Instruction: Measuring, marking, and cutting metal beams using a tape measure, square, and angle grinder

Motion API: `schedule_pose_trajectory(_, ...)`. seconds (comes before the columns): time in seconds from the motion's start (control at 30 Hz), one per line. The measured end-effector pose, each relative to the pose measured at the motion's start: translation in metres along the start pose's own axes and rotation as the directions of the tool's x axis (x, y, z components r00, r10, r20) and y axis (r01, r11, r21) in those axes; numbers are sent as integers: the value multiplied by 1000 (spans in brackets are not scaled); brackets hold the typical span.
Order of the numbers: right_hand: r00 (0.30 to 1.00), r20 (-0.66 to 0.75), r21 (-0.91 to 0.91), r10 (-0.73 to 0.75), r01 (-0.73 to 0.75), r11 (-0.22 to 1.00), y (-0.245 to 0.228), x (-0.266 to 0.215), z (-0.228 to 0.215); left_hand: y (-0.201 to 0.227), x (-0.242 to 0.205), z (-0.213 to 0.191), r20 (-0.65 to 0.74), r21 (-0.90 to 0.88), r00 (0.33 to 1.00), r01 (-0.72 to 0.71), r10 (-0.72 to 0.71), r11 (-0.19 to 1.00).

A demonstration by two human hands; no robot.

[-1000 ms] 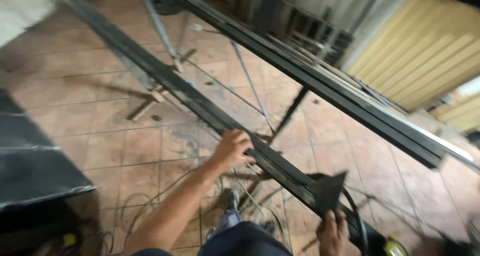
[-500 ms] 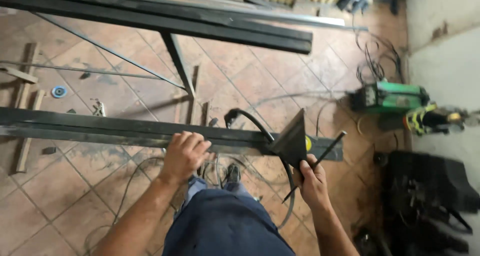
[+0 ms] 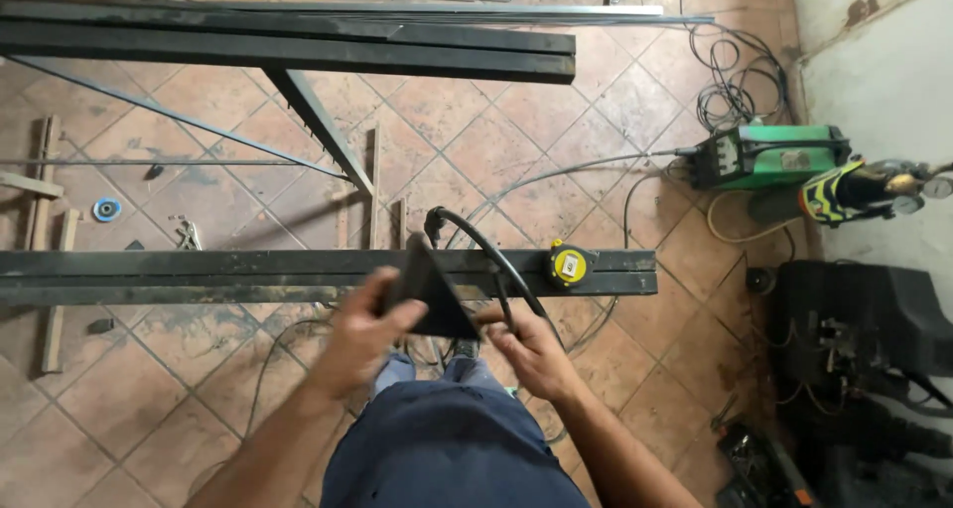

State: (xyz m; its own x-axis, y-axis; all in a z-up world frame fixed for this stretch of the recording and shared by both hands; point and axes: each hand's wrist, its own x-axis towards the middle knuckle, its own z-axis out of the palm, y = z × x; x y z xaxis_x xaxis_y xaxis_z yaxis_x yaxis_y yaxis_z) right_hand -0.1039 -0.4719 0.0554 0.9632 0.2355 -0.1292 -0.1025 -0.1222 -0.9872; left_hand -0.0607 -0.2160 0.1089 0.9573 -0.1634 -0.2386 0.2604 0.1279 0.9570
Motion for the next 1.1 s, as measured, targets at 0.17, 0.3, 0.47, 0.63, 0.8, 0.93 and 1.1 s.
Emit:
schedule_pose_trajectory(0.17, 927, -254, -24, 276, -291, 956, 12, -20, -3, 12, 17, -43, 215, 723, 795, -520, 567, 455)
schedule_pose_trajectory(0.3, 883, -375, -16, 282, -310, 951, -11, -2, 12, -71, 52, -53, 689, 633, 397, -736, 607, -238)
schedule_pose_trajectory(0.47, 854, -425, 118, 300, -276, 954, 22, 7, 25, -82, 47, -34, 683, 659, 411, -704, 604, -266)
schedule_pose_trajectory(0.63, 826, -476, 169, 302, -251, 953, 48, 7, 38, -56, 42, -20, 578, 702, 462, -702, 672, -121)
schedule_pose_trajectory(0.8, 840, -492, 51, 230, -236, 970, 22, -3, 31, -60, 42, -21, 588, 651, 547, -757, 596, 52)
schedule_pose_trajectory(0.93, 826, -541, 87, 159, -133, 987, 31, -3, 34, -66, 43, -26, 579, 686, 585, -726, 568, 49)
schedule_pose_trajectory(1.1, 859, -480, 141, 179, -126, 982, 36, -3, 39, -73, 36, -30, 510, 782, 607, -623, 609, -34)
